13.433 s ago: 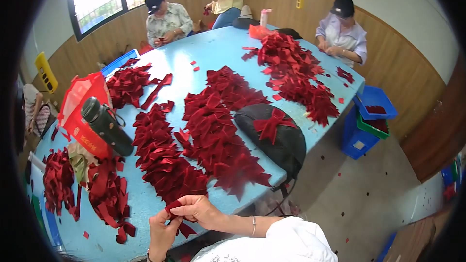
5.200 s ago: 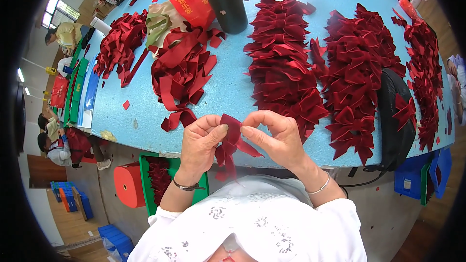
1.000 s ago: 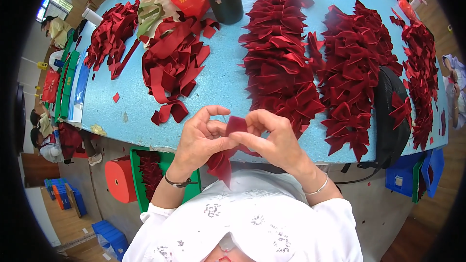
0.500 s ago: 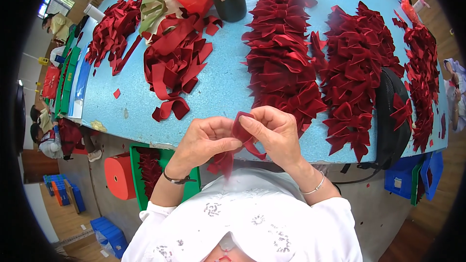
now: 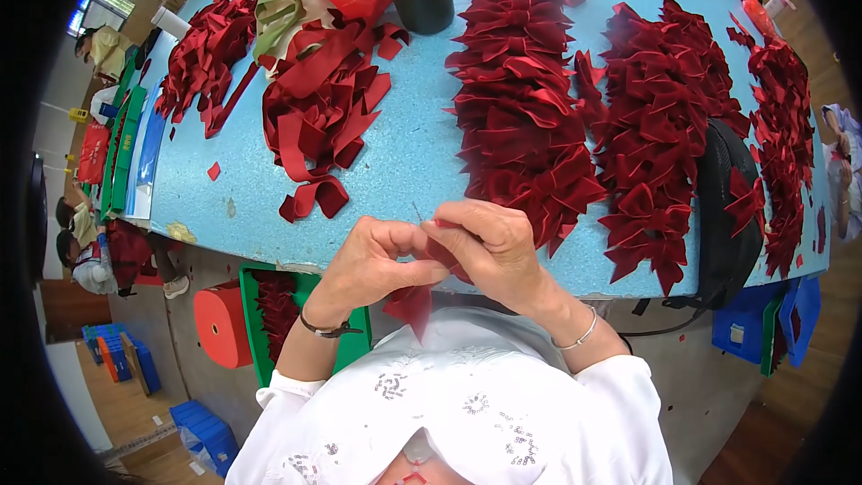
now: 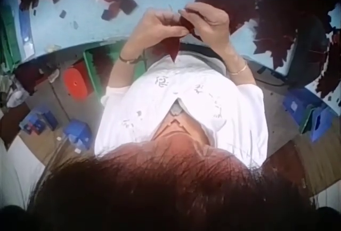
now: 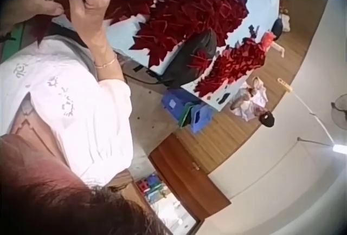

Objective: Assembling decorative red fabric bows by hand in a factory environment.

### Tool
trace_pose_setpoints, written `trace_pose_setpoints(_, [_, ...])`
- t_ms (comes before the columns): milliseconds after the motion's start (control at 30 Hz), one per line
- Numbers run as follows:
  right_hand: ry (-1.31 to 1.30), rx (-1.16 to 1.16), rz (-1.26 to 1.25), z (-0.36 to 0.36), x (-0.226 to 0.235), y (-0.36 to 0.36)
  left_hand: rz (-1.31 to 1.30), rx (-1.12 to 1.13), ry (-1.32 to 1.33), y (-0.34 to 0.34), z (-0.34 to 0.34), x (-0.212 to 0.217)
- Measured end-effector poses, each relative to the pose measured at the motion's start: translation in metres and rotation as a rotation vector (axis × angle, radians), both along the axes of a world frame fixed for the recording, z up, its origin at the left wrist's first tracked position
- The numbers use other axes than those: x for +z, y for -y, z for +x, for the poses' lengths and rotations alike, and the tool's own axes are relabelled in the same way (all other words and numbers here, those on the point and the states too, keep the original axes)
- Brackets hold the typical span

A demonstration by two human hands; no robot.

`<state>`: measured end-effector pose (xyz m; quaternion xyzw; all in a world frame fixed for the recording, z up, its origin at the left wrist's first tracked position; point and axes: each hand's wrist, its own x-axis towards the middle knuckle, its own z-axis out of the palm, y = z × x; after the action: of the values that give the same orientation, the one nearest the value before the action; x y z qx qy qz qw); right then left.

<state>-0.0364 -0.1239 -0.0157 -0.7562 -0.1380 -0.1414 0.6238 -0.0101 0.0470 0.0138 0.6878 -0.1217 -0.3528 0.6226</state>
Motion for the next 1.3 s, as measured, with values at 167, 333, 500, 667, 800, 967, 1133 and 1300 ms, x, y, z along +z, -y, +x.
trace_pose_setpoints(167, [-0.212,0.039,0.055,0.005,0.002,0.001,-0.019,0.001,-0.016,-0.001,0.003,0.0])
trace_pose_setpoints(333, [-0.446,0.077,0.243,0.007,0.006,0.019,-0.086,0.088,-0.127,-0.003,-0.001,-0.004])
trace_pose_setpoints(500, [-0.419,0.181,0.446,0.003,0.004,0.022,-0.109,0.093,-0.114,-0.001,-0.002,-0.003])
trace_pose_setpoints(667, [-0.449,0.23,0.386,-0.003,-0.001,0.023,-0.069,0.107,-0.094,0.004,-0.005,-0.001])
trace_pose_setpoints(800, [-0.452,0.17,0.299,-0.006,0.004,0.022,-0.066,0.107,0.006,0.002,-0.005,-0.005])
trace_pose_setpoints(967, [-0.509,0.153,0.305,-0.002,0.006,0.021,-0.117,0.206,0.016,0.004,-0.005,-0.013])
trace_pose_setpoints(1133, [-0.505,0.217,0.252,0.006,0.002,0.021,-0.138,0.226,0.012,0.002,-0.002,-0.013])
trace_pose_setpoints(1300, [-0.378,0.086,0.089,0.001,0.022,0.005,-0.109,0.188,0.198,0.005,-0.008,-0.018])
